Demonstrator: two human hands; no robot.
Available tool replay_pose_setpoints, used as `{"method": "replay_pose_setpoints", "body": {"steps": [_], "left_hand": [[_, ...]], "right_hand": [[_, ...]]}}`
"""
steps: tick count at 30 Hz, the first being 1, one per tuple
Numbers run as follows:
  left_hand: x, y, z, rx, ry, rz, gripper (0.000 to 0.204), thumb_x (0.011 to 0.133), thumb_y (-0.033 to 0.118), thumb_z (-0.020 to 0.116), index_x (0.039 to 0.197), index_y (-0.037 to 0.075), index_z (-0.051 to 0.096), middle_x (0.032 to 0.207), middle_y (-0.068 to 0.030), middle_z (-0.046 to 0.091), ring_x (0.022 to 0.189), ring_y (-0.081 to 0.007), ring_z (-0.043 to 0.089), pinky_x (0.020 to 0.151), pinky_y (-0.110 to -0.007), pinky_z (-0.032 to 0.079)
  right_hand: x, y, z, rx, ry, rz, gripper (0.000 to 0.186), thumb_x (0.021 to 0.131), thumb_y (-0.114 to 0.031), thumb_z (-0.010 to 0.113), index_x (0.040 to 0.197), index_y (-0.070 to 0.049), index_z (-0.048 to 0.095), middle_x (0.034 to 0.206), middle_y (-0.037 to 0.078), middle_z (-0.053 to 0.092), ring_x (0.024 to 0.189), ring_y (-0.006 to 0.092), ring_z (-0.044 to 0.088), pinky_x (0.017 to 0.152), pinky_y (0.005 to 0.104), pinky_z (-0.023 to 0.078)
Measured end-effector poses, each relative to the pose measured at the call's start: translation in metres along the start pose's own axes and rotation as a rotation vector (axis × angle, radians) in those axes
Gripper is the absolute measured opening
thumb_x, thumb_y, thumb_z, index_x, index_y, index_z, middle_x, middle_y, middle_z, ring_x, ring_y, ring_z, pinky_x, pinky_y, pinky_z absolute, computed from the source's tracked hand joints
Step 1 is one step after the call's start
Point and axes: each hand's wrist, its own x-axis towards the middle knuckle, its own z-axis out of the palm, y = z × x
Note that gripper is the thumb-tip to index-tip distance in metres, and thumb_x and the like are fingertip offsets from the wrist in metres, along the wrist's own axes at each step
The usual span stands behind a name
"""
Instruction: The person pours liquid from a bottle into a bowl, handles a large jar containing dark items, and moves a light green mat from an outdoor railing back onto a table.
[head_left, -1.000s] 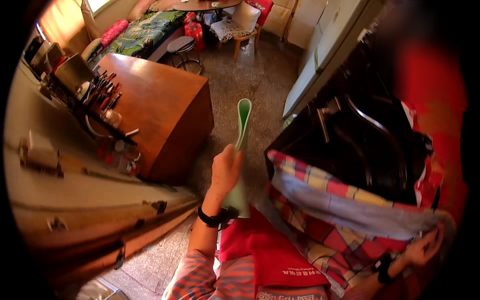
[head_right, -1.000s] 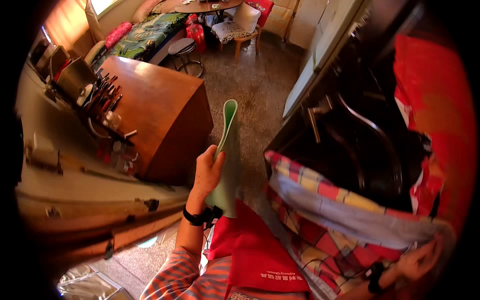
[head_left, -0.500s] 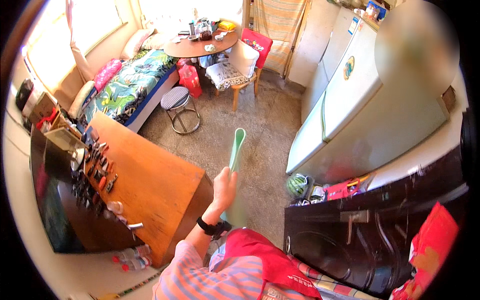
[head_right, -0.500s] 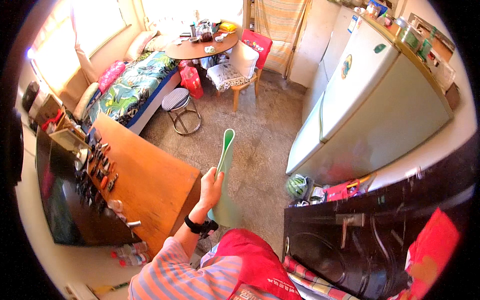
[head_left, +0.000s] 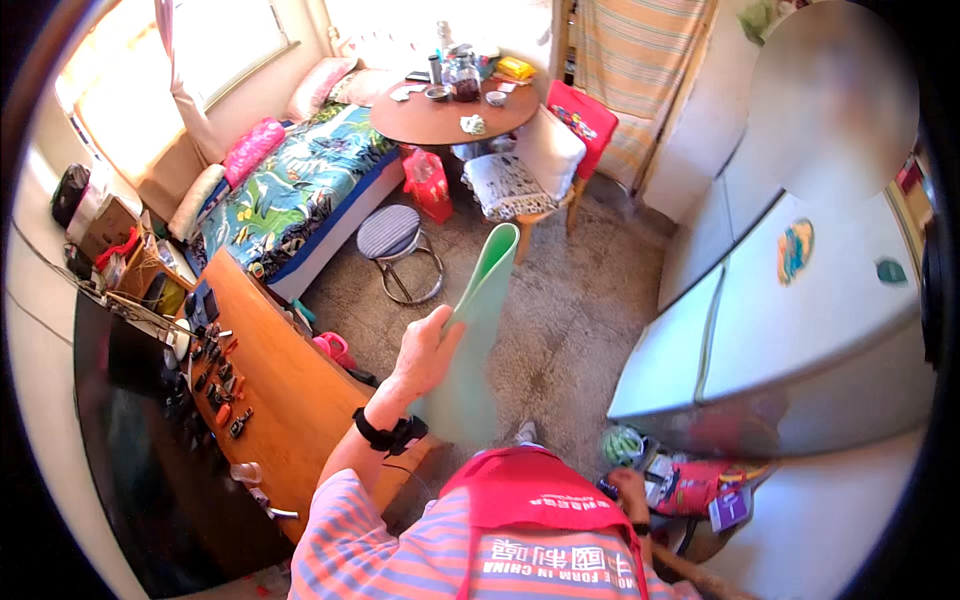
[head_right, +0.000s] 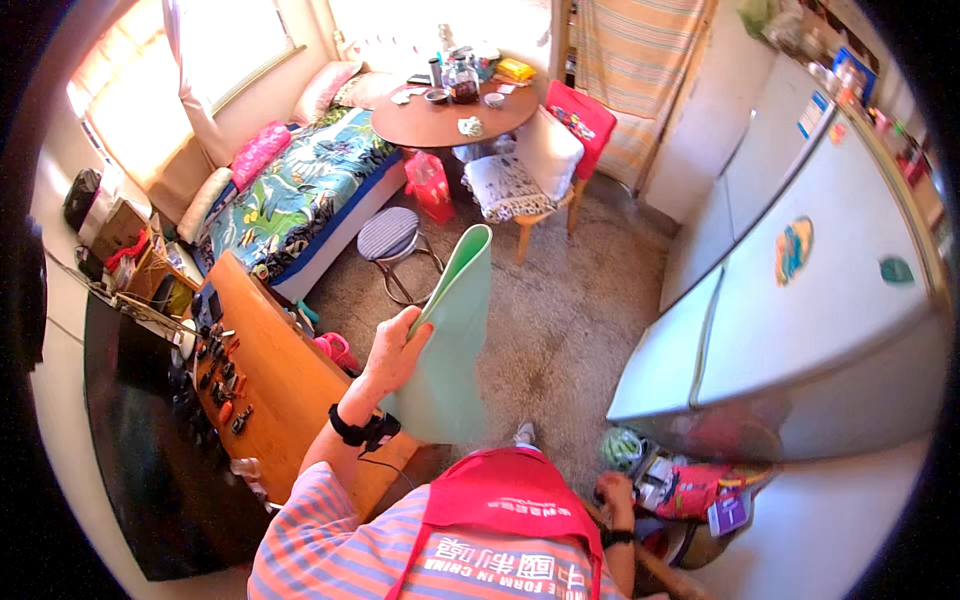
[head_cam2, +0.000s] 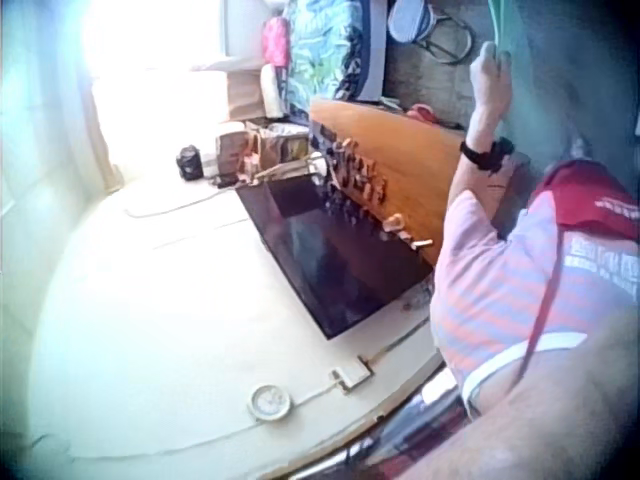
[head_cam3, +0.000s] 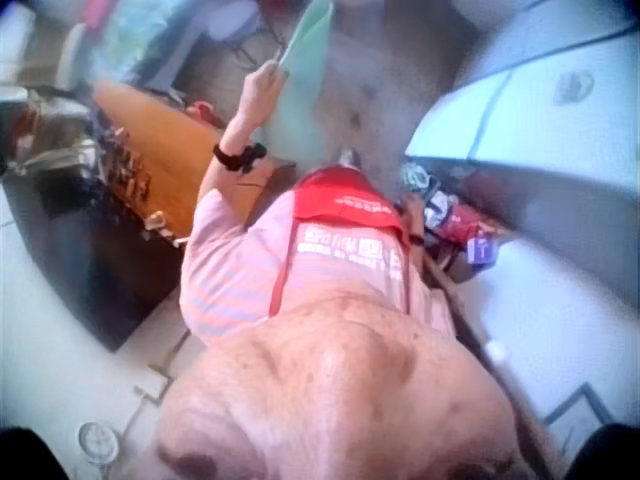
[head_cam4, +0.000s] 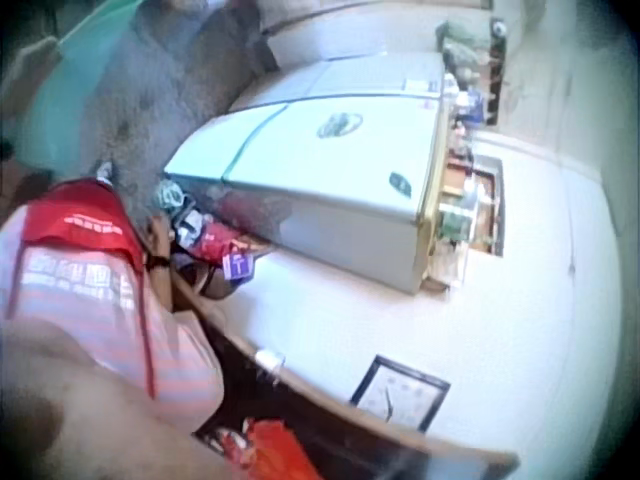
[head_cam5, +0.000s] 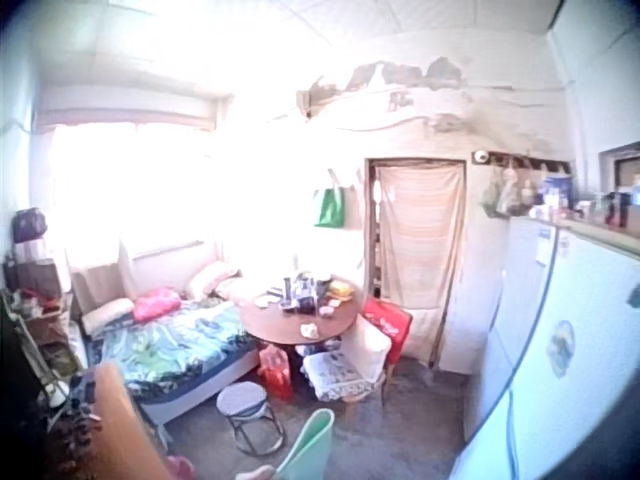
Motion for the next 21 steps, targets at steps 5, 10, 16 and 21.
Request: {"method": "replay_pose_setpoints", "body": {"steps": [5,10,16,21], "left_hand": [[0.117,0.004,-0.03,0.132,-0.051,0.037,0.018,0.09,0.015,0.059,0.086,-0.001,0.051,0.064,-0.0181,0.052,0.057,-0.0253,0.053,0.055,-0.037,0.042],[0.227,-0.027,-0.061,0.17,-0.193,0.046,0.019,0.09,0.017,0.059,0.086,0.001,0.051,0.065,-0.0213,0.051,0.057,-0.0396,0.051,0.053,-0.042,0.042],[0.384,-0.086,-0.125,0.121,-0.209,0.037,0.02,0.089,0.023,0.062,0.088,0.005,0.054,0.065,-0.0206,0.056,0.065,-0.0427,0.058,0.056,-0.046,0.045],[0.515,-0.104,-0.199,0.173,-0.196,-0.073,0.026,0.08,0.023,0.073,0.092,0.004,0.061,0.07,-0.0173,0.061,0.064,-0.0352,0.062,0.056,-0.038,0.048]], "right_hand": [[0.188,-0.35,0.002,-0.282,-0.13,-0.706,0.046,0.074,-0.024,0.077,0.111,-0.002,0.059,0.108,0.011,0.066,0.102,0.0201,0.061,0.089,0.0341,0.048],[0.195,-0.729,0.068,-0.033,-0.391,-1.178,0.091,0.067,-0.008,0.083,0.143,-0.004,0.034,0.117,0.01,0.063,0.107,0.0147,0.057,0.091,0.0298,0.047],[0.263,-0.961,0.164,-0.099,-0.885,-1.117,0.049,0.071,-0.002,0.08,0.116,-0.002,0.062,0.098,0.003,0.068,0.09,0.0097,0.06,0.078,0.0248,0.05],[0.297,-1.113,0.195,-0.101,-0.879,-0.969,0.008,0.075,-0.002,0.078,0.079,-0.002,0.071,0.069,-0.003,0.064,0.064,0.0037,0.054,0.057,0.021,0.044]]}}
